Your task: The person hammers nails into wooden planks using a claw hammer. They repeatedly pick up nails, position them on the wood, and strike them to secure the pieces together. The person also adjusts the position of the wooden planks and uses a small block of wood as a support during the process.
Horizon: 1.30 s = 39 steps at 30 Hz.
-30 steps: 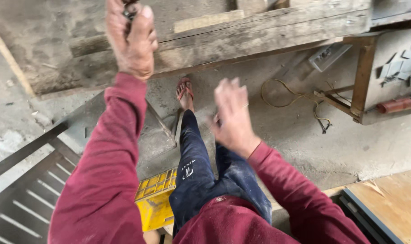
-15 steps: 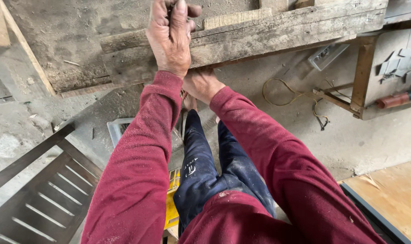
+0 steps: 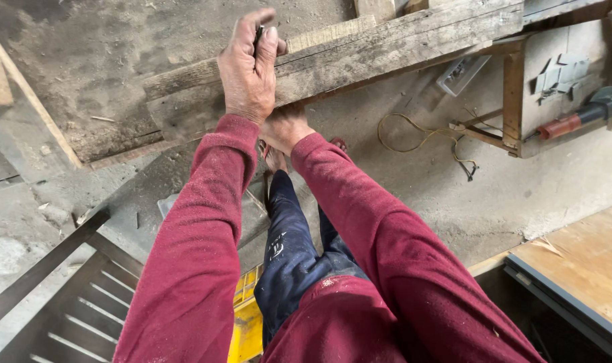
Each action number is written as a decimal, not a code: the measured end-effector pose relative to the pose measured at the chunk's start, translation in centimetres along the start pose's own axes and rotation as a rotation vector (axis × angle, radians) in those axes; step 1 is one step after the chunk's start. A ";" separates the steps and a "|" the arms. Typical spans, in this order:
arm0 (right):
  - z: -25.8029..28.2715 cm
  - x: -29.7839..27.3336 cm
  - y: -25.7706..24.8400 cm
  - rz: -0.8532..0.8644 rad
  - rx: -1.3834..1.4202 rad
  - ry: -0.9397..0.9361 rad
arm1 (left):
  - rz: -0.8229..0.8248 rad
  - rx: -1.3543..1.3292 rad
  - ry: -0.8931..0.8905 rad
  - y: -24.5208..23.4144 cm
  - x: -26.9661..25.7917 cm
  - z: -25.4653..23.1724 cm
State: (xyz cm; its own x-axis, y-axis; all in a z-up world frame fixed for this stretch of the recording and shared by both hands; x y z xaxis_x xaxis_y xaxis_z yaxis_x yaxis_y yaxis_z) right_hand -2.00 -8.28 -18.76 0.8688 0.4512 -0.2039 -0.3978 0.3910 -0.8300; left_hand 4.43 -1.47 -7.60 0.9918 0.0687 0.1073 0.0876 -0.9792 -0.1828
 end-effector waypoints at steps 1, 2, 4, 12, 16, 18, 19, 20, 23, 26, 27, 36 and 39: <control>0.1 0.1 -0.1 0.078 0.014 0.036 | 0.000 0.016 -0.006 0.2 0.0 0.3; 0.1 -0.1 0.2 0.240 -0.014 0.076 | 0.003 0.030 -0.010 0.5 0.1 0.6; 0.4 -1.3 0.2 0.567 -0.071 0.149 | 0.011 0.062 0.041 0.8 0.3 0.6; -4.7 -14.1 -13.8 -0.449 0.246 -0.067 | -0.003 0.526 0.284 2.3 0.1 -2.9; -11.6 -14.3 -16.3 -0.521 -0.009 -0.073 | -0.112 0.547 0.259 7.4 2.2 -3.0; -14.0 -11.9 -15.8 -0.305 -0.052 -0.037 | -0.197 0.493 0.250 8.7 2.6 -3.0; -15.1 -10.8 -15.5 -0.195 -0.071 -0.021 | -0.236 0.509 0.264 9.0 2.6 -3.0; -16.9 -9.7 -14.6 -0.014 0.006 0.117 | -0.273 0.527 0.272 9.2 2.3 -2.9; -18.4 -6.9 -13.0 0.202 0.035 0.211 | -0.139 0.380 0.145 9.1 2.1 -1.5; -16.8 -3.9 -14.9 -0.065 -0.235 -0.089 | -0.156 0.434 0.211 8.7 2.5 -2.0; -17.1 -3.5 -14.7 0.000 -0.251 -0.038 | -0.159 0.389 0.205 8.7 2.4 -2.0; -16.8 -3.7 -14.6 -0.011 -0.259 -0.066 | -0.252 0.060 0.123 7.5 2.0 -3.4; -17.3 -4.2 -14.1 -0.044 -0.180 -0.056 | -0.254 -0.142 0.094 6.9 2.5 -3.0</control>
State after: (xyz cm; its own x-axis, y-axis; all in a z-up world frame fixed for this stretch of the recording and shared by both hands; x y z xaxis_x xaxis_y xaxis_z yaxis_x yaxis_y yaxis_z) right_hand 5.04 -29.61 -15.14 0.8643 0.4830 -0.1402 -0.2964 0.2638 -0.9179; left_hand 7.21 -8.60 -5.61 0.9263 0.3035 0.2231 0.3116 -0.9502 -0.0008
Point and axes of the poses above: each hand's wrist, its own x-axis towards the middle knuckle, its own y-axis out of the palm, z = x × y, the point moved 6 cm from there along x, towards the middle knuckle, and after that the axes turned 2 degrees about -y, right-handed, at the moved point
